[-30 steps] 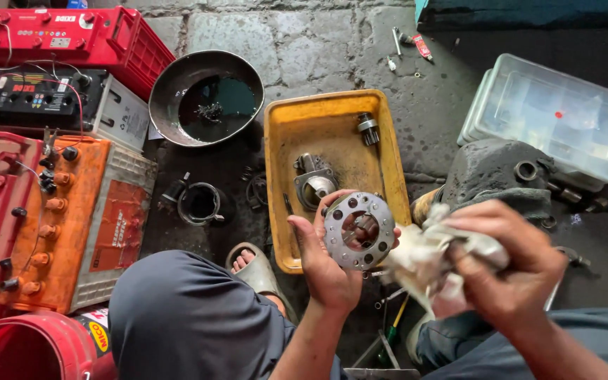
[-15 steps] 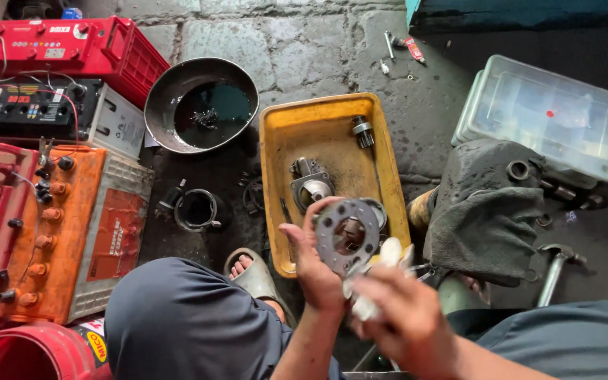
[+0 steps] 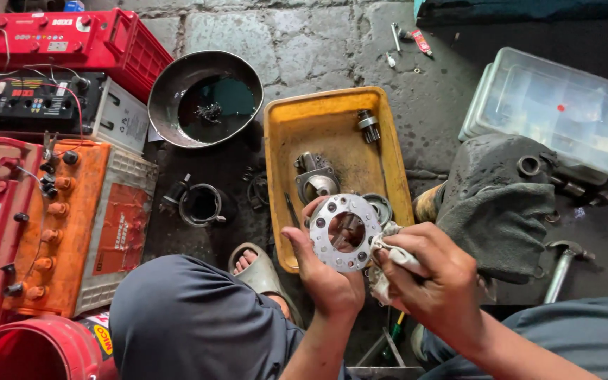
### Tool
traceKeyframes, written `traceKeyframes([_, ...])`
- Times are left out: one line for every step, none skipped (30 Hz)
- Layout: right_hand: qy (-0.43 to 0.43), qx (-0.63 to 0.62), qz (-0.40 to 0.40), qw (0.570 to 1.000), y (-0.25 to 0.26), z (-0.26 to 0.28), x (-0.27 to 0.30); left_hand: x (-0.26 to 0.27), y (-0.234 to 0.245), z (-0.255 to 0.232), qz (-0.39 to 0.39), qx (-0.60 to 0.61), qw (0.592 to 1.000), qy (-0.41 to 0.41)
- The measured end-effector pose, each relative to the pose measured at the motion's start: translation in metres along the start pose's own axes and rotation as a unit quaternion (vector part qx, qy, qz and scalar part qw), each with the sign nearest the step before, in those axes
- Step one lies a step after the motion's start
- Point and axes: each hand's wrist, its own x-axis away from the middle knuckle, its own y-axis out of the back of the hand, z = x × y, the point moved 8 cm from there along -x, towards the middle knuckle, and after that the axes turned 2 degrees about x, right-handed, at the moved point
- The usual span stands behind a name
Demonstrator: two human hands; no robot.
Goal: Cleaning and inspecting individual components of a disassembled automotive alternator or starter motor.
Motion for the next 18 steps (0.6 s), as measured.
traceKeyframes([0.03,0.024,0.001,0.999,-0.001,0.004,0.0,0.0,0.002,-0.001,-0.006,-0.001,1.0,-0.011])
traceKeyframes([0.061,0.047,0.004,0.997,-0.003,0.008,0.001,0.0,0.004,-0.001,-0.012,-0.002,1.0,-0.023])
traceKeyframes([0.061,0.047,0.003,0.997,-0.004,0.007,0.006,0.003,0.004,-0.003,-0.012,-0.003,1.0,-0.023])
traceKeyframes([0.11,0.04,0.018,0.993,-0.008,0.013,0.01,0.004,0.004,-0.005,-0.022,-0.026,0.999,-0.024])
traceKeyframes([0.158,0.032,0.034,0.986,-0.012,0.019,0.015,0.005,0.004,-0.007,-0.032,-0.049,0.998,-0.025])
traceKeyframes([0.159,0.031,0.033,0.986,-0.012,0.017,0.014,0.004,0.005,-0.005,-0.031,-0.05,0.998,-0.026])
traceKeyframes([0.15,0.042,0.02,0.988,-0.011,0.013,0.013,0.002,0.005,-0.003,-0.031,-0.03,0.999,-0.022])
traceKeyframes([0.138,0.052,0.008,0.989,-0.011,0.011,0.012,0.002,0.007,-0.002,-0.033,-0.012,0.999,-0.016])
traceKeyframes([0.136,0.05,0.007,0.989,-0.012,0.013,0.011,0.001,0.009,-0.002,-0.034,-0.014,0.999,-0.015])
traceKeyframes([0.101,0.045,0.005,0.994,-0.011,0.009,0.009,0.0,0.01,0.0,-0.031,-0.001,0.999,-0.019])
traceKeyframes([0.066,0.04,0.004,0.997,-0.01,0.005,0.007,-0.001,0.011,0.001,-0.028,0.012,0.999,-0.023])
traceKeyframes([0.067,0.041,0.003,0.997,-0.011,0.008,0.01,0.0,0.011,0.0,-0.027,0.014,0.999,-0.023])
traceKeyframes([0.095,0.027,0.009,0.995,-0.012,0.015,0.013,0.002,0.014,0.0,-0.043,0.01,0.999,-0.016])
traceKeyframes([0.125,0.01,0.014,0.992,-0.015,0.023,0.016,0.002,0.016,-0.001,-0.057,0.005,0.998,-0.011])
traceKeyframes([0.126,0.009,0.012,0.992,-0.008,0.017,0.003,0.0,0.014,-0.001,-0.055,0.005,0.998,-0.012])
traceKeyframes([0.146,0.063,0.006,0.987,-0.003,0.014,-0.008,0.0,0.012,-0.001,-0.052,0.013,0.998,-0.01])
traceKeyframes([0.164,0.117,0.0,0.979,0.003,0.012,-0.018,0.0,0.011,0.0,-0.049,0.021,0.999,-0.009])
traceKeyframes([0.164,0.116,-0.001,0.98,0.006,-0.004,-0.025,0.003,0.011,-0.001,-0.049,0.02,0.999,-0.009])
